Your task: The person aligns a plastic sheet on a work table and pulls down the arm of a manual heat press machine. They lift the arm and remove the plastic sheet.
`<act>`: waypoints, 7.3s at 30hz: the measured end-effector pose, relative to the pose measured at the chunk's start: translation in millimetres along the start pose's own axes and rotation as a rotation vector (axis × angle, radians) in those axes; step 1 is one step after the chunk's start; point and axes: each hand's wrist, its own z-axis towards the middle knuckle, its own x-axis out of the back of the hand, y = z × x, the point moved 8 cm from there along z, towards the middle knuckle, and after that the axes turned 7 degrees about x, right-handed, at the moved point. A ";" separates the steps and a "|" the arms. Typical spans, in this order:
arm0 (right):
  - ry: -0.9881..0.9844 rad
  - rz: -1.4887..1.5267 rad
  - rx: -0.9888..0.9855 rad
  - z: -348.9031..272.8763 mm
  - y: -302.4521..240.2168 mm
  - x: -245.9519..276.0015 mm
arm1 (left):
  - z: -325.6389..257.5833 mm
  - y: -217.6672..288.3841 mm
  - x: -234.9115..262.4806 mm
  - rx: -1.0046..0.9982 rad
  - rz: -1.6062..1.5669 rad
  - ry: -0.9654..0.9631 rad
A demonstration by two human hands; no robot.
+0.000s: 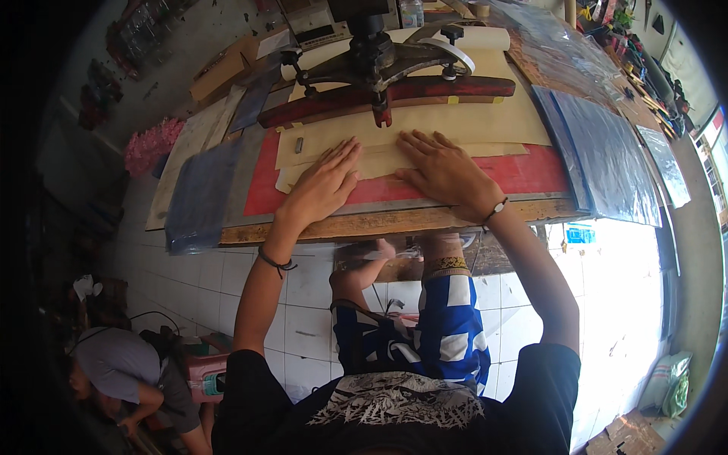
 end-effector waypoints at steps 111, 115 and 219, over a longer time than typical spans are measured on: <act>0.152 0.257 -0.103 4.9 55.1 12.3 | -3.5 -128.9 40.7 0.246 -0.243 0.052; 0.191 0.295 -0.068 3.9 56.6 17.6 | -5.0 -123.2 46.3 0.243 -0.233 0.065; 0.359 0.268 -0.275 -56.8 17.6 36.0 | -70.1 -67.7 49.4 0.289 -0.113 0.360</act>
